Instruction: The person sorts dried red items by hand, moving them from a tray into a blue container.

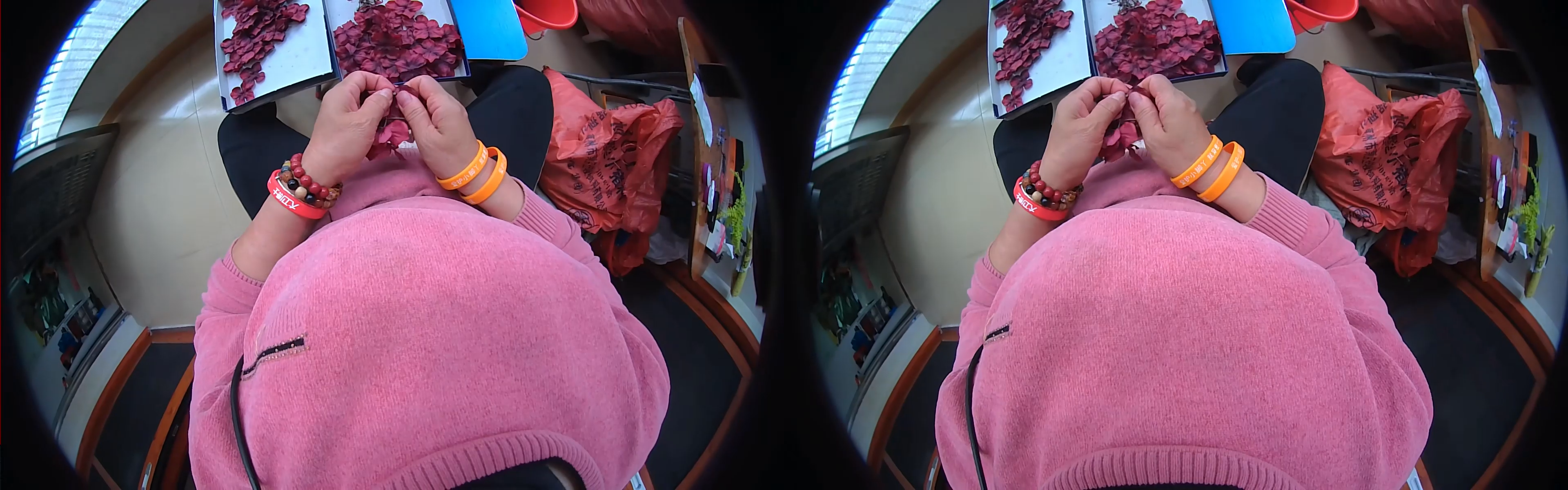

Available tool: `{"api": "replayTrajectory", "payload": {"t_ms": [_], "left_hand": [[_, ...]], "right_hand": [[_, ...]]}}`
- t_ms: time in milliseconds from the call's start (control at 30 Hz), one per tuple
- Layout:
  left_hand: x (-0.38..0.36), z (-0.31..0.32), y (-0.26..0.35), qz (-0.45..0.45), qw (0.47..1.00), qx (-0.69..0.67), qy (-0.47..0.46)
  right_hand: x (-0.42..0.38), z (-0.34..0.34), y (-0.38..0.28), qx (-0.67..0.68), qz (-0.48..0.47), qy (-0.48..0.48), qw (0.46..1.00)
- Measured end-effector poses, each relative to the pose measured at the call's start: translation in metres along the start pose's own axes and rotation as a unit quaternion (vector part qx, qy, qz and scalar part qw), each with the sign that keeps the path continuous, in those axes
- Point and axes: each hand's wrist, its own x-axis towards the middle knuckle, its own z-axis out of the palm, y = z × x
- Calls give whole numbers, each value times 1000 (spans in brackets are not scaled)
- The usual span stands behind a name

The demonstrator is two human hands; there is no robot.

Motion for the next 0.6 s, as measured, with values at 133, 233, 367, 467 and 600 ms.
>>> {"api": "replayTrajectory", "payload": {"t_ms": [133,233,367,467,600], "left_hand": [[5,-2,-13,88,994,55,22],[1,-1,-5,78,994,71,31],[-3,5,-1,77,993,74,44],[-2,4,-2,91,992,80,42],[-3,4,-2,92,992,78,39]], "right_hand": [[1,1,0,-19,-42,4,999],[0,0,-3,-23,-47,0,999],[0,0,-4,-25,-40,0,999],[0,0,-4,-15,-48,5,999],[0,-1,-3,-8,-63,11,998]]}}
